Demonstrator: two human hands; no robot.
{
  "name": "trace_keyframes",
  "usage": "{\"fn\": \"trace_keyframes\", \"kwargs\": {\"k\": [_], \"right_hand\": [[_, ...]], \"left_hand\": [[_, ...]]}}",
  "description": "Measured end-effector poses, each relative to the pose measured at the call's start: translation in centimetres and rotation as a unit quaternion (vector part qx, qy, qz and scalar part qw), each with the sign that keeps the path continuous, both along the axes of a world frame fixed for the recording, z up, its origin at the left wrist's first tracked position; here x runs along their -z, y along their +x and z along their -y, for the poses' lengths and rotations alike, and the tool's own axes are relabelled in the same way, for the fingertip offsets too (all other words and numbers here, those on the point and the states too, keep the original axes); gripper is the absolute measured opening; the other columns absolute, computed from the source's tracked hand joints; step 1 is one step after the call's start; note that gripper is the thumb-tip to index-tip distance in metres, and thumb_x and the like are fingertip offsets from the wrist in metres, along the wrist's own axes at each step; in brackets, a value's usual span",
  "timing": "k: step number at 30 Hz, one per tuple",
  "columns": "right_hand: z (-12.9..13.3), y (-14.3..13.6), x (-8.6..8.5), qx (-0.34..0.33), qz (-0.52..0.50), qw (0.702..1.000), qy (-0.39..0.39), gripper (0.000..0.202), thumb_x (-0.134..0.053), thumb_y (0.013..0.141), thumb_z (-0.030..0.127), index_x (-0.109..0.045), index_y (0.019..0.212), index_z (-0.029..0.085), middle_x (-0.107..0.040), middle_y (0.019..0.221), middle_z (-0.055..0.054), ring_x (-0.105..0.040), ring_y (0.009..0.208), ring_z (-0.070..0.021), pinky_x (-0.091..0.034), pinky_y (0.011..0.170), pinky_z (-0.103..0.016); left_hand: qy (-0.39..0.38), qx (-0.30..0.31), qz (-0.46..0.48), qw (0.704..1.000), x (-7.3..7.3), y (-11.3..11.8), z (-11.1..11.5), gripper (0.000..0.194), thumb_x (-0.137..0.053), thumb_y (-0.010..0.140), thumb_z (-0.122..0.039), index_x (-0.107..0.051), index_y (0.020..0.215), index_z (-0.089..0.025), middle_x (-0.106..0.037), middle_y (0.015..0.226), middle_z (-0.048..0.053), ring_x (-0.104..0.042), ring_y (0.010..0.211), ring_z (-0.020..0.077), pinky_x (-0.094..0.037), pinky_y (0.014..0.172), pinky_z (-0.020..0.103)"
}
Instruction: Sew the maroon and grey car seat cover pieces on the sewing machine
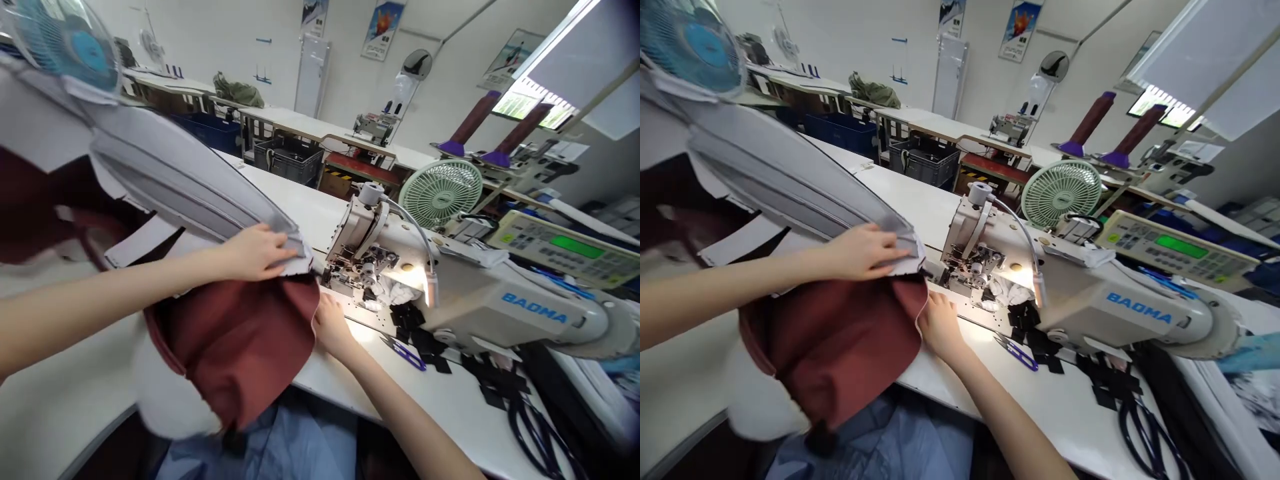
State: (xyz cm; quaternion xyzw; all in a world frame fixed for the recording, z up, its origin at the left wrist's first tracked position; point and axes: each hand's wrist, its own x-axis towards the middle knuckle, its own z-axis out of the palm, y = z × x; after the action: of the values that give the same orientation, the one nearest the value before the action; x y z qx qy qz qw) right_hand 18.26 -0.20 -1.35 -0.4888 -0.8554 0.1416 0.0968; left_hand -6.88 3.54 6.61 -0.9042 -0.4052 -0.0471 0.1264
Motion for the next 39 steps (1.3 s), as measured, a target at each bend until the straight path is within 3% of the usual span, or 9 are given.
{"fn": "trace_keyframes", "kwargs": {"k": [5, 13, 17, 22, 27, 29, 34, 36, 39], "right_hand": [[2.2, 2.4, -1.6, 0.088, -0.174, 0.98, -0.03, 0.053, -0.038, 0.103, 0.034, -0.037, 0.155, 0.021, -0.05, 0.152, -0.012, -0.048, 0.139, -0.0246, -0.043, 0.113, -0.046], [-0.8, -4.7, -2.4, 0.031, -0.038, 0.998, -0.035, 0.08, -0.063, 0.087, 0.026, -0.029, 0.158, 0.013, -0.029, 0.164, -0.016, -0.03, 0.149, -0.0314, -0.032, 0.118, -0.053], [-0.2, -3.0, -0.4, 0.064, -0.059, 0.994, -0.068, 0.088, -0.068, 0.083, 0.03, -0.025, 0.159, 0.012, -0.029, 0.164, -0.019, -0.032, 0.149, -0.0328, -0.034, 0.117, -0.052], [0.1, -3.3, 0.4, 0.074, -0.182, 0.972, -0.128, 0.093, -0.059, 0.078, 0.013, -0.016, 0.16, 0.009, -0.054, 0.146, -0.02, -0.055, 0.13, -0.0278, -0.048, 0.106, -0.041], [-1.0, -7.8, 0.0, -0.045, -0.192, 0.979, -0.042, 0.05, -0.045, 0.078, 0.006, -0.06, 0.124, 0.017, -0.07, 0.117, -0.01, -0.064, 0.11, -0.0251, -0.053, 0.097, -0.039], [-1.1, -8.5, 0.3, -0.077, -0.242, 0.96, -0.117, 0.034, -0.046, 0.08, 0.008, -0.065, 0.107, 0.018, -0.072, 0.11, -0.007, -0.066, 0.105, -0.0243, -0.054, 0.094, -0.038], [0.0, -4.9, 1.2, -0.064, -0.432, 0.804, -0.402, 0.037, -0.058, 0.088, 0.027, -0.06, 0.125, 0.02, -0.072, 0.121, -0.005, -0.068, 0.11, -0.0219, -0.055, 0.093, -0.036], [0.8, -2.6, 0.9, -0.034, -0.366, 0.85, -0.377, 0.033, -0.056, 0.094, 0.036, -0.062, 0.122, 0.021, -0.073, 0.113, -0.006, -0.069, 0.103, -0.022, -0.055, 0.089, -0.037], [2.5, -0.5, -0.2, -0.001, -0.166, 0.978, -0.127, 0.034, -0.053, 0.095, 0.029, -0.059, 0.127, 0.02, -0.07, 0.112, -0.01, -0.063, 0.106, -0.0255, -0.052, 0.092, -0.043]], "left_hand": [[-0.076, 0.042, 0.045, 0.995, 7.7, 1.2, 0.4, 0.044, -0.045, 0.095, -0.025, -0.061, 0.136, -0.025, -0.069, 0.108, 0.008, -0.063, 0.095, 0.0204, -0.04, 0.082, 0.034], [0.04, -0.046, 0.121, 0.991, 10.3, -2.7, 3.3, 0.064, -0.049, 0.086, -0.019, -0.048, 0.149, -0.031, -0.062, 0.134, 0.012, -0.057, 0.117, 0.0292, -0.039, 0.103, 0.049], [0.076, -0.108, 0.099, 0.986, 8.3, -5.1, 1.3, 0.056, -0.046, 0.09, -0.017, -0.057, 0.142, -0.036, -0.051, 0.151, 0.006, -0.053, 0.126, 0.0319, -0.042, 0.102, 0.049], [0.049, -0.058, 0.086, 0.993, 0.8, -4.0, -2.0, 0.048, -0.031, 0.1, -0.019, -0.061, 0.135, -0.033, -0.051, 0.153, 0.004, -0.054, 0.13, 0.0246, -0.041, 0.105, 0.041], [0.061, -0.044, 0.038, 0.996, -3.7, 2.0, -5.5, 0.044, -0.025, 0.104, -0.023, -0.07, 0.106, -0.022, -0.07, 0.118, 0.007, -0.056, 0.122, 0.0253, -0.033, 0.108, 0.044], [0.024, -0.009, -0.004, 1.0, -2.1, 4.5, -6.7, 0.033, -0.037, 0.1, -0.021, -0.069, 0.095, -0.022, -0.072, 0.101, 0.007, -0.059, 0.108, 0.0248, -0.035, 0.103, 0.042], [-0.019, -0.004, -0.02, 1.0, 5.7, 7.8, -7.1, 0.026, -0.048, 0.089, -0.007, -0.069, 0.096, -0.021, -0.069, 0.088, 0.008, -0.06, 0.087, 0.0235, -0.038, 0.093, 0.04], [-0.013, -0.014, -0.005, 1.0, 7.8, 8.2, -6.5, 0.03, -0.043, 0.092, -0.009, -0.068, 0.105, -0.019, -0.068, 0.099, 0.012, -0.059, 0.097, 0.0261, -0.036, 0.097, 0.043], [-0.021, -0.026, -0.002, 0.999, 9.1, 8.7, -6.0, 0.031, -0.04, 0.094, -0.012, -0.069, 0.105, -0.016, -0.066, 0.108, 0.016, -0.055, 0.109, 0.0308, -0.034, 0.097, 0.046]]}}
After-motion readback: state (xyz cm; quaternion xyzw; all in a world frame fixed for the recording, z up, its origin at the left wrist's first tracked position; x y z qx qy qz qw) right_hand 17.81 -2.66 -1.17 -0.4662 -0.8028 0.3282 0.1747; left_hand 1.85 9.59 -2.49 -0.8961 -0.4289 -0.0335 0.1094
